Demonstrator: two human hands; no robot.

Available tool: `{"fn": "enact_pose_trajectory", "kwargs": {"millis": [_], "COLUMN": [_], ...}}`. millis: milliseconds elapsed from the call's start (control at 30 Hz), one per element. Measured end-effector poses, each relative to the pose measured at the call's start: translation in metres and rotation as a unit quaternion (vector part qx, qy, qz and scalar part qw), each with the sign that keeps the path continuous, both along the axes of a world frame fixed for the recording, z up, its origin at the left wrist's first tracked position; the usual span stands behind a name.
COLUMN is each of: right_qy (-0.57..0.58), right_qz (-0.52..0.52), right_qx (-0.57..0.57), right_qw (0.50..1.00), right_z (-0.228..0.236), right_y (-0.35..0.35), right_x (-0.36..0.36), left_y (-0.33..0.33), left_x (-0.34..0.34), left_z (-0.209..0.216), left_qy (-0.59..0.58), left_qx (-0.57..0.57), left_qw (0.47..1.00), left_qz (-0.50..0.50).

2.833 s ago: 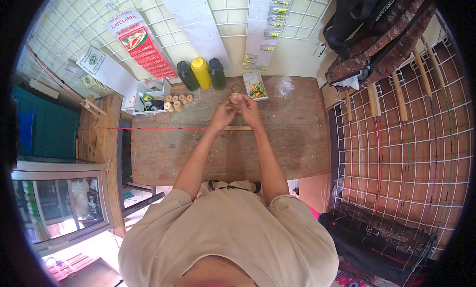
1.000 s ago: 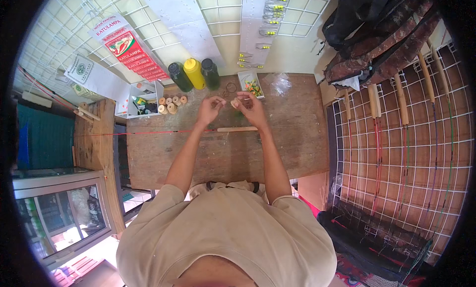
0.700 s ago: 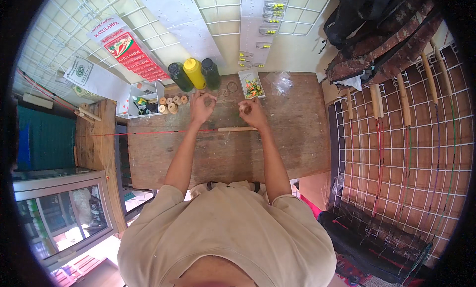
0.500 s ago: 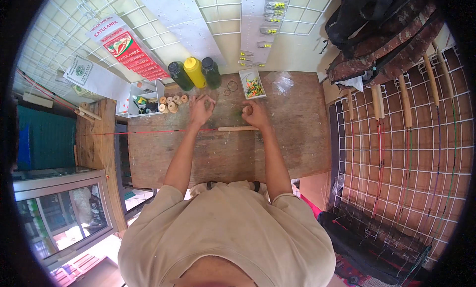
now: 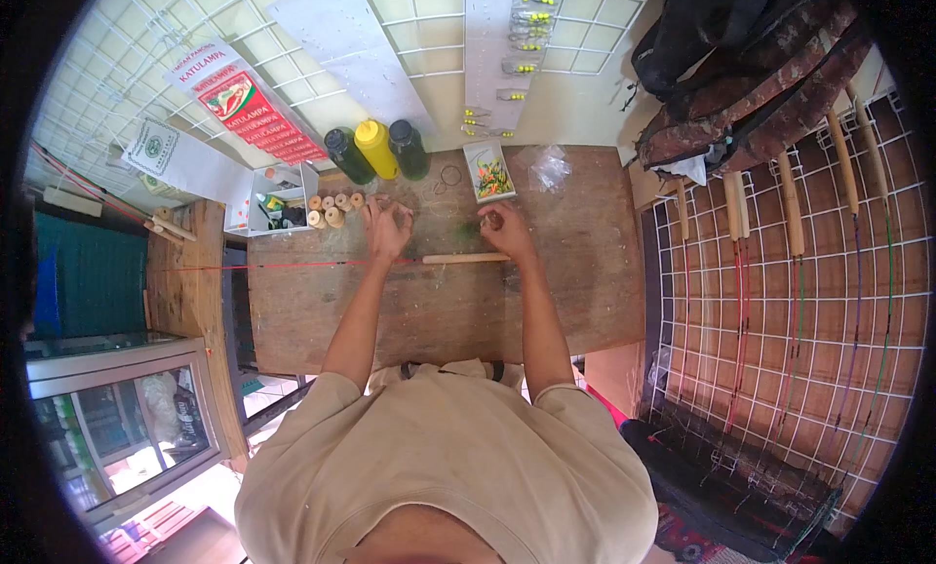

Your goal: The person is assembling or repairing a fishing rod, specifically working with the line and a small circular component.

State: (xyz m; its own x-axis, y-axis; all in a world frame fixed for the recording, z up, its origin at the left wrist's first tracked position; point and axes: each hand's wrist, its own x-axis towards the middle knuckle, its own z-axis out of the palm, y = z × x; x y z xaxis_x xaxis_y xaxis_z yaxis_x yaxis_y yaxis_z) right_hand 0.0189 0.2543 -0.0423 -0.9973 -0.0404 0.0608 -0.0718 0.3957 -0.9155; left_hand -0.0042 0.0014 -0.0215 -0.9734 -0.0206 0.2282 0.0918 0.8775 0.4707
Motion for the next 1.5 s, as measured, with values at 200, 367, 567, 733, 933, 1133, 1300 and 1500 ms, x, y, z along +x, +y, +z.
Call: {"fn": "enact_pose_trajectory", "kwargs": {"millis": [200,367,567,733,933,1133,1300,1500], "right_qy": [0.024,0.040,0.030,0.052,0.102,0.129,0.183,0.180], "right_qz": [-0.031,-0.074,-0.082,-0.077,-0.081,-0.097,-0.067,0.002], "right_qx": [0.087,0.159,0.246,0.269,0.297,0.246,0.246,0.206], "right_qw": [0.995,0.984,0.965,0.959,0.946,0.956,0.949,0.962], "right_z": [-0.002,-0.006,-0.010,-0.016,-0.018,0.005,0.023,0.032], "right_y": [-0.005,0.004,0.011,0.010,0.002,-0.023,-0.056,-0.095], "right_x": [-0.006,-0.002,0.005,0.012,0.026,0.030,0.028,0.017], "left_y": [0.006,0.004,0.007,0.006,0.009,-0.022,-0.063,-0.083], "left_x": [-0.003,0.003,0.020,0.027,0.037,0.043,0.050,0.058], "left_z": [0.000,-0.002,0.001,0.000,0.004,0.005,0.000,-0.005], "left_qy": [-0.051,-0.099,-0.061,-0.041,-0.011,0.038,0.095,0.071], "left_qx": [0.046,0.083,0.067,0.055,0.071,0.106,0.050,0.003], "left_qw": [0.997,0.989,0.992,0.995,0.992,0.992,0.993,0.997], "left_qz": [-0.029,-0.072,-0.087,-0.077,-0.101,-0.057,0.047,-0.001]}}
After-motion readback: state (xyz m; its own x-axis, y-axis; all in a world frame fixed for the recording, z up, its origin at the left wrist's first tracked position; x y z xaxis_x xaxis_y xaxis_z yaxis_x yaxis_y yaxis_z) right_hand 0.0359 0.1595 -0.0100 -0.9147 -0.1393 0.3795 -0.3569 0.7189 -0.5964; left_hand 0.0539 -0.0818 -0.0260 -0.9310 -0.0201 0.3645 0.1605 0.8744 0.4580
